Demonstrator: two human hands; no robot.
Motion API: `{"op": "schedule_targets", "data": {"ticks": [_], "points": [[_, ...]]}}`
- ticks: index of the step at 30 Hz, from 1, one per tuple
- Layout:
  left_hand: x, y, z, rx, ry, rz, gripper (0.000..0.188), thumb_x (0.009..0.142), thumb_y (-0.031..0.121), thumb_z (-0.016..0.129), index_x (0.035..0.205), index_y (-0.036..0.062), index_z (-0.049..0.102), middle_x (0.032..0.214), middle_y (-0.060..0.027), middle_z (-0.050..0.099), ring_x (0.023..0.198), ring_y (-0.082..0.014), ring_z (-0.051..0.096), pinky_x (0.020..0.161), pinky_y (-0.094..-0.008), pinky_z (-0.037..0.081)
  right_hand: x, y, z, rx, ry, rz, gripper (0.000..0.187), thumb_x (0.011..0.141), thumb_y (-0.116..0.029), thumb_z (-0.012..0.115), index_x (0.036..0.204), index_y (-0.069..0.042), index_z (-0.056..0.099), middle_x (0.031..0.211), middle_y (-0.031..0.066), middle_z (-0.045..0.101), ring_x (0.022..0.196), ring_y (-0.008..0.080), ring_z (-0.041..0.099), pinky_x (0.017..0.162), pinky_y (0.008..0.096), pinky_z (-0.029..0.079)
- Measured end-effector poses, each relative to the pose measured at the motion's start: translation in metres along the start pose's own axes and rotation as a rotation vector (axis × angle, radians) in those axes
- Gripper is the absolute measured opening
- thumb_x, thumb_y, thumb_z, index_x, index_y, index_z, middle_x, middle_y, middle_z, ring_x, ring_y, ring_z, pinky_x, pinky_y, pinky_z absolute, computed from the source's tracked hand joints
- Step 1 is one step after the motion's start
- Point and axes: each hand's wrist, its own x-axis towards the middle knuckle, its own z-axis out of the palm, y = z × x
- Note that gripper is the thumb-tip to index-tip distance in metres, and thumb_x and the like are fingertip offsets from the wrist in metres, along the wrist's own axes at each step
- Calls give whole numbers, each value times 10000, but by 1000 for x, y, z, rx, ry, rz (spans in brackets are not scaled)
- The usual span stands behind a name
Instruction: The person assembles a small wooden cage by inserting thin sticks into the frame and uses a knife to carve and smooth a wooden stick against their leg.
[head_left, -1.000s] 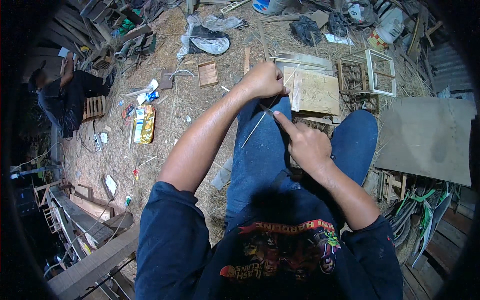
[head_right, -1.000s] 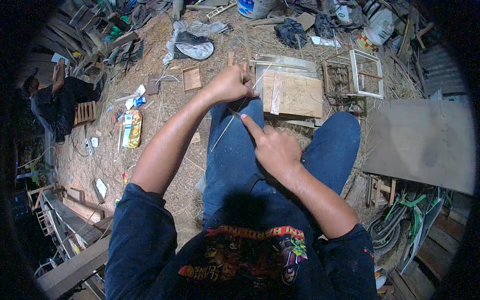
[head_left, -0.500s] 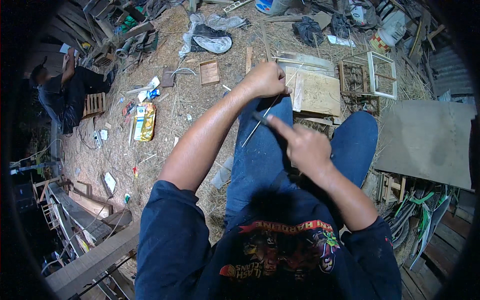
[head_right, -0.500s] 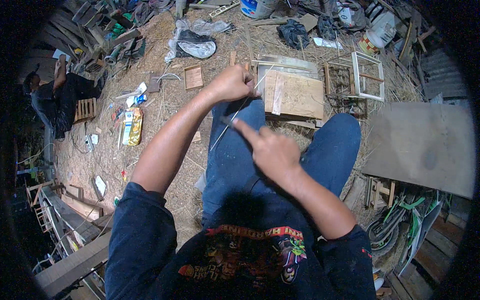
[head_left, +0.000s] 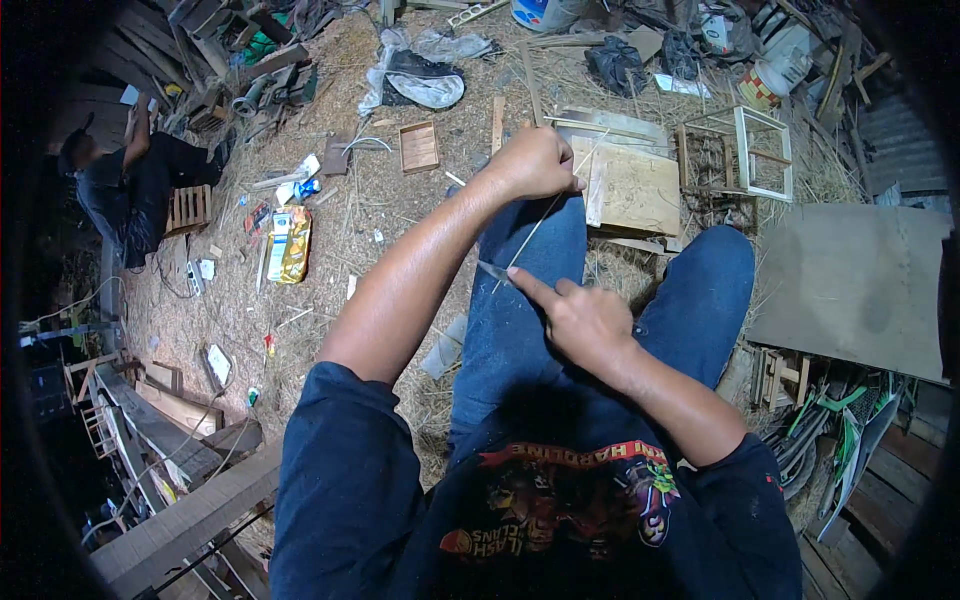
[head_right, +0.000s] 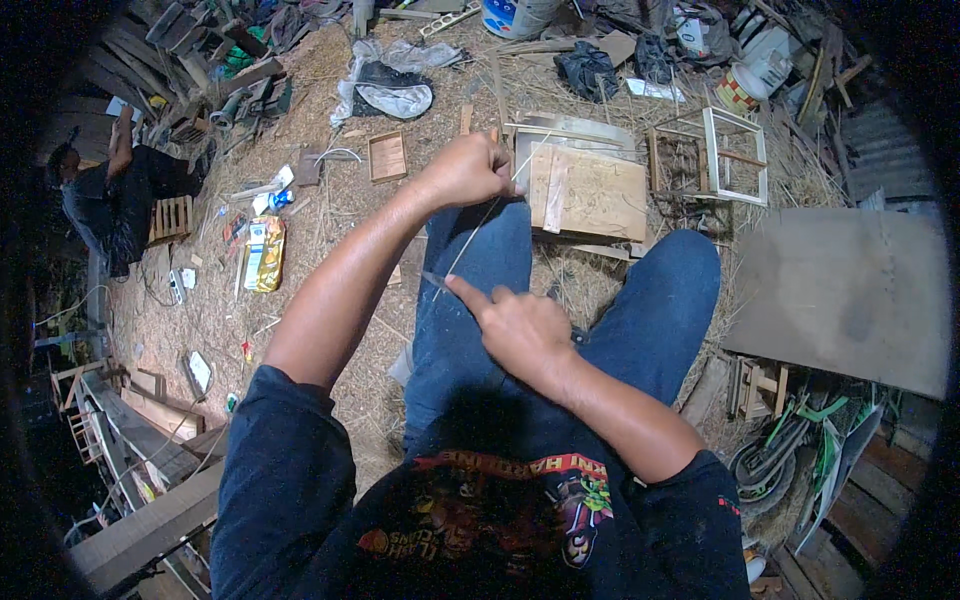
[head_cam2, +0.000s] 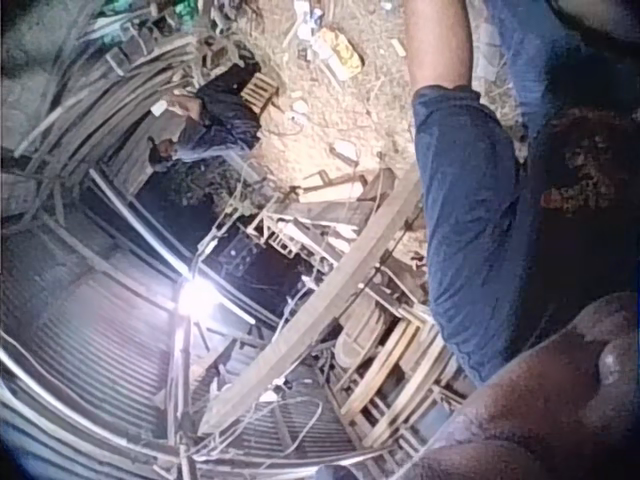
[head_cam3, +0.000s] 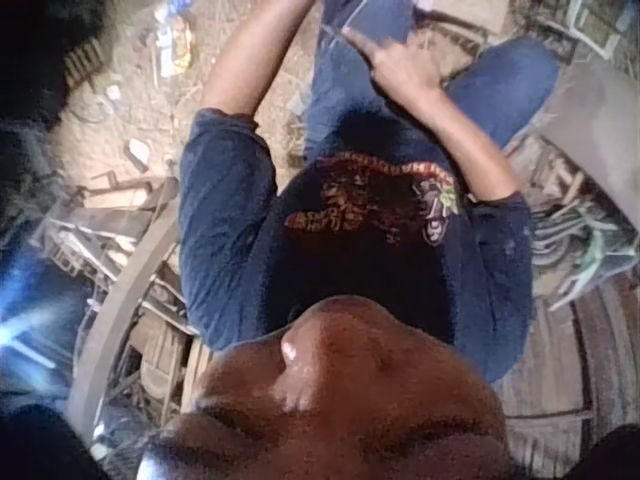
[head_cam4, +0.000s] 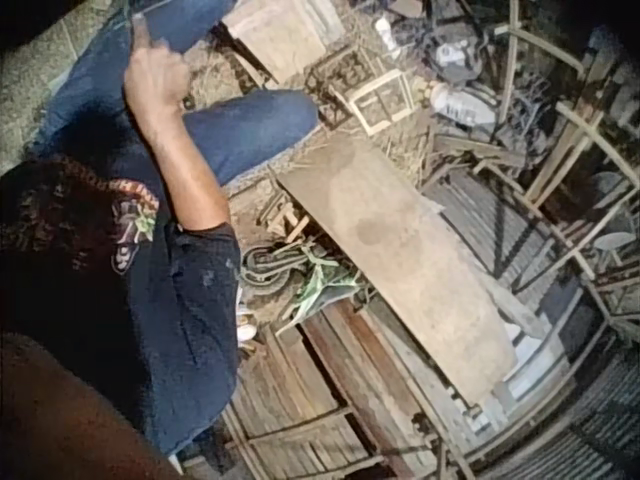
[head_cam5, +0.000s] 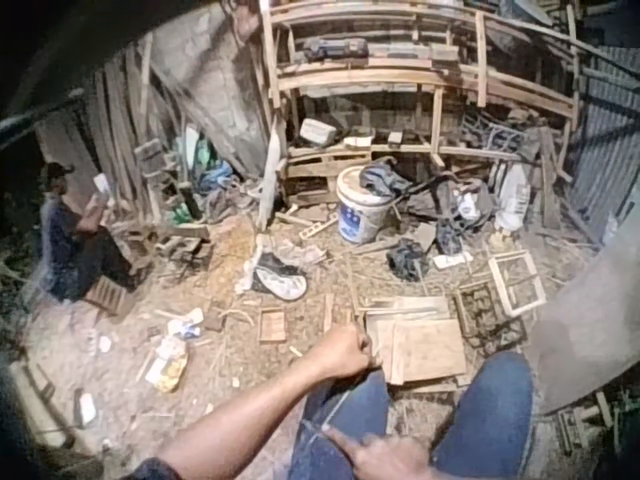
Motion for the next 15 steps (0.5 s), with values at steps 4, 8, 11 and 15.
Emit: {"op": "schedule_targets", "data": {"ticks": [4,8,11,15], "points": [[-2,-5,1,-26,1,2,328,774,295,859,699,22,694,601,-132,630,544,-219,597,585,-418,485,6,13,-14,-1,167,-18,602,886,-128,570,1452,-332,566,741,61,662,573,259,697,472,422,570],[-4,3,-8,-37,-32,-38,334,777,301,859,689,28,688,584,-126,610,528,-213,566,575,-423,468,23,36,-12,-102,262,96,605,885,-138,593,1454,-341,563,727,56,648,558,231,684,478,394,568],[-6,7,-13,-44,-92,-67,351,765,366,841,804,25,763,713,-202,697,671,-348,703,701,-455,556,12,28,-1,-65,211,63,613,886,-137,592,1464,-338,552,729,58,649,562,242,688,475,403,568],[-6,-1,-8,-71,-79,-39,339,789,334,844,742,23,718,631,-139,643,593,-243,616,619,-418,496,-1,7,14,-11,140,2,631,884,-136,593,1476,-347,536,732,66,651,574,253,696,461,419,563]]}}
